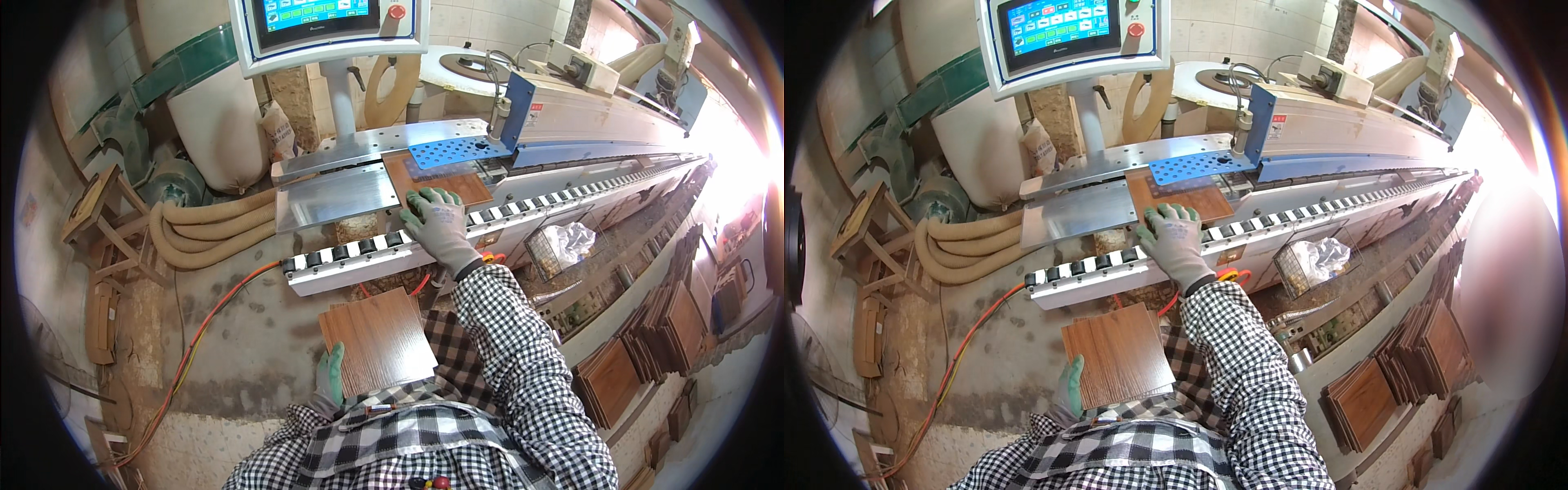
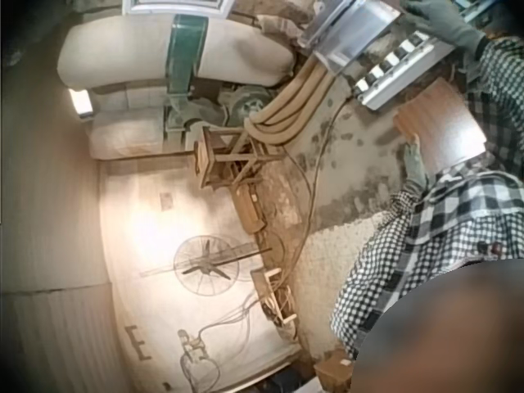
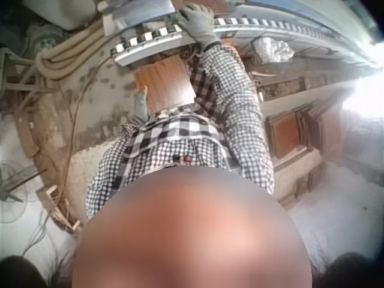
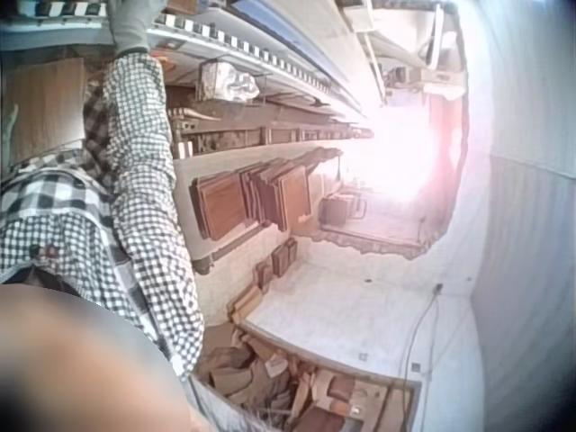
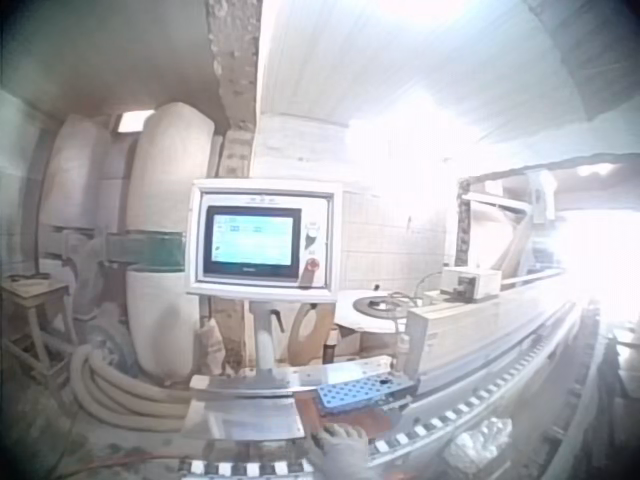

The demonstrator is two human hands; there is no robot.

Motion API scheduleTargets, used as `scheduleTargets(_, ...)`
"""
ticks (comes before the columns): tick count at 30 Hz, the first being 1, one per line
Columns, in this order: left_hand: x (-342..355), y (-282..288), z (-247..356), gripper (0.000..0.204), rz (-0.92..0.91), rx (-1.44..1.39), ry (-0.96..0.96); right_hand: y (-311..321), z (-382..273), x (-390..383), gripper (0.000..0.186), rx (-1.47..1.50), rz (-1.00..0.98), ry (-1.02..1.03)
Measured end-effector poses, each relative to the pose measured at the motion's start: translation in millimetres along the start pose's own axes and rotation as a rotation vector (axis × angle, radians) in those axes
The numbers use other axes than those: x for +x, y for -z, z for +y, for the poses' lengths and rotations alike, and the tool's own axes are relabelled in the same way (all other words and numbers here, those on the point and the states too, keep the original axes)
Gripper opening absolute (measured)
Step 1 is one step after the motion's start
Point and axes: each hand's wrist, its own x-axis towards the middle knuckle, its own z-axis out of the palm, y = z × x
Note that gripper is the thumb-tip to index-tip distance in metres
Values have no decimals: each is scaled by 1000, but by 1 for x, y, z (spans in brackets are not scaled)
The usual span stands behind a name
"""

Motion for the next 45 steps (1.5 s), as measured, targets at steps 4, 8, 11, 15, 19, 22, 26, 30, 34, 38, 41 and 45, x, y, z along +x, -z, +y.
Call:
scheduleTargets(4, 3, -1, -2, 55, 1, -2, 6, 10, 24, -4, 48, -52, 13, -48)
scheduleTargets(8, 4, 3, -5, 55, 21, -28, 11, 19, 50, -6, 50, -63, -10, -131)
scheduleTargets(11, 2, 0, -3, 56, 6, -19, 1, 28, 73, -9, 51, -110, -32, -194)
scheduleTargets(15, -4, -7, 5, 56, 24, 52, -10, 42, 96, -11, 52, -157, -45, -279)
scheduleTargets(19, 3, 4, -1, 56, 31, 122, -24, 49, 118, -16, 47, -267, 65, -330)
scheduleTargets(22, 6, 8, -6, 57, 45, 123, -33, 49, 112, -35, 40, -7, 243, -353)
scheduleTargets(26, -4, -4, 6, 58, 41, -55, 69, 33, 57, -128, 28, 595, -21, -331)
scheduleTargets(30, -9, -6, 5, 71, -116, -209, 110, 24, -18, -241, 44, 1000, -502, -578)
scheduleTargets(34, 3, 10, -18, 66, -19, -129, 16, 7, -42, -282, 40, 1470, -550, -872)
scheduleTargets(38, 0, 8, -12, 58, 18, 24, -3, 0, -35, -291, 41, 1518, -525, -984)
scheduleTargets(41, 12, 23, -22, 54, 52, 141, -68, 5, -35, -288, 39, 1502, -499, -1018)
scheduleTargets(45, 5, 3, -12, 48, 123, 221, -83, -5, -15, -304, 38, 1805, -286, -1051)
